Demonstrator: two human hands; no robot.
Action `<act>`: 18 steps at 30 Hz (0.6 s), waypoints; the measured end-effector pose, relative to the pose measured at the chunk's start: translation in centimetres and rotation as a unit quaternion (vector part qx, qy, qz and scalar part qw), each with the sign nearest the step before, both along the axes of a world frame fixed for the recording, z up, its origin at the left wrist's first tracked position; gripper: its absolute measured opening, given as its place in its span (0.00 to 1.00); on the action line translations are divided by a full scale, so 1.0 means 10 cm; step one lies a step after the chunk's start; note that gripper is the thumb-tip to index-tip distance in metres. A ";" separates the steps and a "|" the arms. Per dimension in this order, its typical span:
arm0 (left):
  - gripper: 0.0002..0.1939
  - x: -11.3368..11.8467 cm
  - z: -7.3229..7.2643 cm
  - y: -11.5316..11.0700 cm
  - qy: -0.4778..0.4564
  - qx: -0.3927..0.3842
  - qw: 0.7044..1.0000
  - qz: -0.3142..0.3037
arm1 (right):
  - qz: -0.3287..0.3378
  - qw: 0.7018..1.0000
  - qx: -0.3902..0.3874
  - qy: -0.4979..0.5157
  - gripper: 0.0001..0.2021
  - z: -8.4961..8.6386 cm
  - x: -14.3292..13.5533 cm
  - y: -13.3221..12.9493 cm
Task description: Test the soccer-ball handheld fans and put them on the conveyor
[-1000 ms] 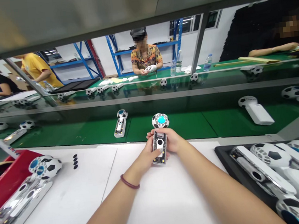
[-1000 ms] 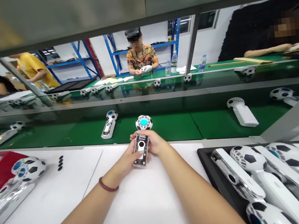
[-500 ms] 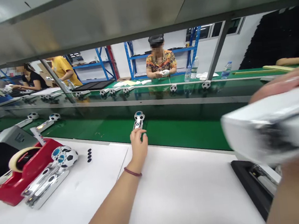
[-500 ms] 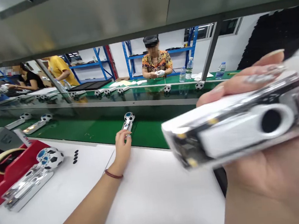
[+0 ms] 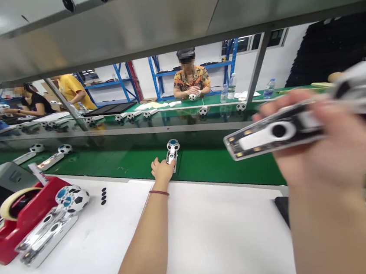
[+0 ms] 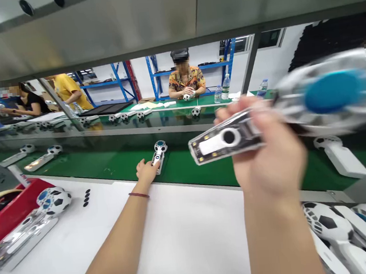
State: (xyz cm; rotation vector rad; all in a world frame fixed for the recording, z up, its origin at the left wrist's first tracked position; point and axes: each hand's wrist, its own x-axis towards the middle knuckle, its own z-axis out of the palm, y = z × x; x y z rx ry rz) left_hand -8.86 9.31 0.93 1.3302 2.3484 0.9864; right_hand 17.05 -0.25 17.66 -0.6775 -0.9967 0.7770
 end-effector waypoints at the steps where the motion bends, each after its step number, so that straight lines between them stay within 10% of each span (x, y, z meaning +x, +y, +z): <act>1: 0.17 0.05 0.01 0.00 -0.002 0.000 1.000 -0.011 | 0.001 0.999 -0.051 -0.019 0.14 -0.08 -0.05 0.11; 7: 0.13 0.20 0.02 -0.03 -0.103 -0.006 0.989 -0.107 | -0.022 0.850 -0.262 -0.457 0.13 -0.82 -0.10 0.79; 12: 0.15 0.37 0.00 -0.13 -0.280 0.045 0.950 -0.133 | -0.148 0.864 -0.229 -0.423 0.29 -0.98 -0.08 0.87; 18: 0.25 0.74 -0.04 -0.49 -0.451 0.129 0.867 -0.171 | 0.191 0.902 -0.221 -0.317 0.27 -0.91 -0.28 0.73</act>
